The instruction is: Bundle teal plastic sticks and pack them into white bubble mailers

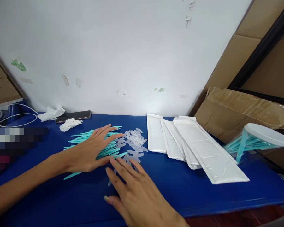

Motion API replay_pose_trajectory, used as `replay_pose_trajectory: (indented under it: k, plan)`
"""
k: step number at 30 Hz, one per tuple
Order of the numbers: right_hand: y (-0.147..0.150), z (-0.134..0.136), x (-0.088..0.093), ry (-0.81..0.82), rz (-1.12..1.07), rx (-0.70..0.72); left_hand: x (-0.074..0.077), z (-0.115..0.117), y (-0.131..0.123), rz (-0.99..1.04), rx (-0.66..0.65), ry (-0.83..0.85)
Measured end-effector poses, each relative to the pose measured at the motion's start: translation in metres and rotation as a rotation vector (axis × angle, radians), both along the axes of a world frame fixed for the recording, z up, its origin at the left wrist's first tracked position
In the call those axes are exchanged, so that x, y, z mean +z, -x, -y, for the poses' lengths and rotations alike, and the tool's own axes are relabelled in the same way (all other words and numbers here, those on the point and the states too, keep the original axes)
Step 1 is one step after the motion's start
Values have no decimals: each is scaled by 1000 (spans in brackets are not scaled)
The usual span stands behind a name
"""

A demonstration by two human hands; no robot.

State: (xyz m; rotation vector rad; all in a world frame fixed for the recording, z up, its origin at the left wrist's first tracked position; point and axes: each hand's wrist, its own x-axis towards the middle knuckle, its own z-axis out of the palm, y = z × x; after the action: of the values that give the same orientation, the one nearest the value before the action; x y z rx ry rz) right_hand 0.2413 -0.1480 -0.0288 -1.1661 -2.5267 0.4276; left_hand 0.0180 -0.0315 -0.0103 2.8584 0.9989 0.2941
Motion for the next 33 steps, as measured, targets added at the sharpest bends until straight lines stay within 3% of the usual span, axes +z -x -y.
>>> replay_pose_trajectory:
  k: [6, 14, 21, 33]
  plan:
    - [-18, 4, -1, 83, 34, -38, 9, -1, 0, 43, -59, -21]
    - [-51, -1, -13, 0, 83, -198, -3, 15, -14, 179, -212, -51]
    - [-46, -18, -10, 53, 39, -202, -6, 22, -19, 170, -296, -102]
    - [-30, -58, -11, 38, -42, -132, -8, 15, -10, 227, -425, -141]
